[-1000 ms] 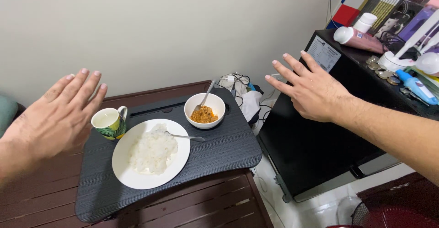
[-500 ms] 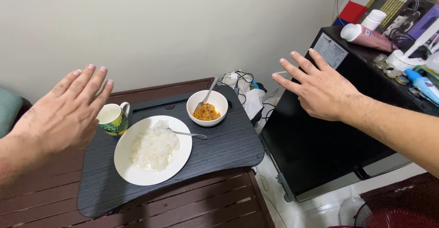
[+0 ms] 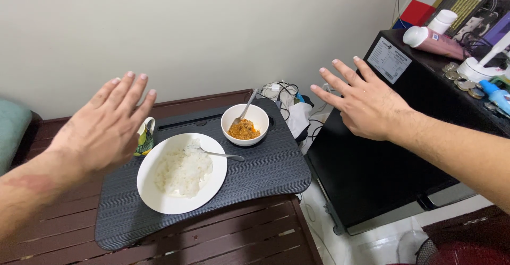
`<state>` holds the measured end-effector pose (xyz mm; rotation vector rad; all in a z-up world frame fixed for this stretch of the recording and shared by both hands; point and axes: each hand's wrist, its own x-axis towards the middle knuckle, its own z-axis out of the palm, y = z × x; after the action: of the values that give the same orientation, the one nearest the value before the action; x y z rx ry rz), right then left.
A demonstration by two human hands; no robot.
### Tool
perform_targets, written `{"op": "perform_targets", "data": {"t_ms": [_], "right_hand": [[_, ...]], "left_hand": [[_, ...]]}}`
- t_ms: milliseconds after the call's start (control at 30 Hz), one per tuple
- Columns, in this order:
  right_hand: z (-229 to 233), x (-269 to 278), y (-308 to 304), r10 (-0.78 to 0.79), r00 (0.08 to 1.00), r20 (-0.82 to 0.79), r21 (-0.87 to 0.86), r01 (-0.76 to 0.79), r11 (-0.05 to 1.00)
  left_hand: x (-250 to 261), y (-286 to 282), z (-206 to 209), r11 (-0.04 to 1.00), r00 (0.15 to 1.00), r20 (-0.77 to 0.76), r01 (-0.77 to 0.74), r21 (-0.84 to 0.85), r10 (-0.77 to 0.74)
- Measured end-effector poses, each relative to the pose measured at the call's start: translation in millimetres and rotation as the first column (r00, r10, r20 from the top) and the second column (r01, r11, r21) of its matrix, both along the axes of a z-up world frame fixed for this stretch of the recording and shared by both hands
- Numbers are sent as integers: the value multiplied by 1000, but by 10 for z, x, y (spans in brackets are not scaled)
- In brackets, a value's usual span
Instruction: Dishing out rice from an electric pot onto a plate and then rinsing the pot in the sink.
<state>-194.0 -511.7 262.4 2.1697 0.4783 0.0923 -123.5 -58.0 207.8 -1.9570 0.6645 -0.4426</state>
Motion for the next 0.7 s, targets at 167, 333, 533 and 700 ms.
{"op": "perform_targets", "data": {"t_ms": [167, 333, 533, 700], "right_hand": [[-9, 33, 86, -16, 1000, -14, -1, 16, 1000], [-14, 64, 102, -25, 999, -24, -2, 25, 1000], [-17, 79, 114, -21, 1000, -15, -14, 21, 1000], [-42, 87, 117, -39, 999, -29, -11, 39, 999]], "left_hand": [[-72, -206, 100, 990, 997, -16, 74, -121, -77], [-226, -397, 359, 997, 989, -143, -45, -66, 35], [-167, -339, 341, 996, 993, -118, -24, -87, 14], [-155, -276, 325, 999, 996, -82, -31, -31, 29]]}}
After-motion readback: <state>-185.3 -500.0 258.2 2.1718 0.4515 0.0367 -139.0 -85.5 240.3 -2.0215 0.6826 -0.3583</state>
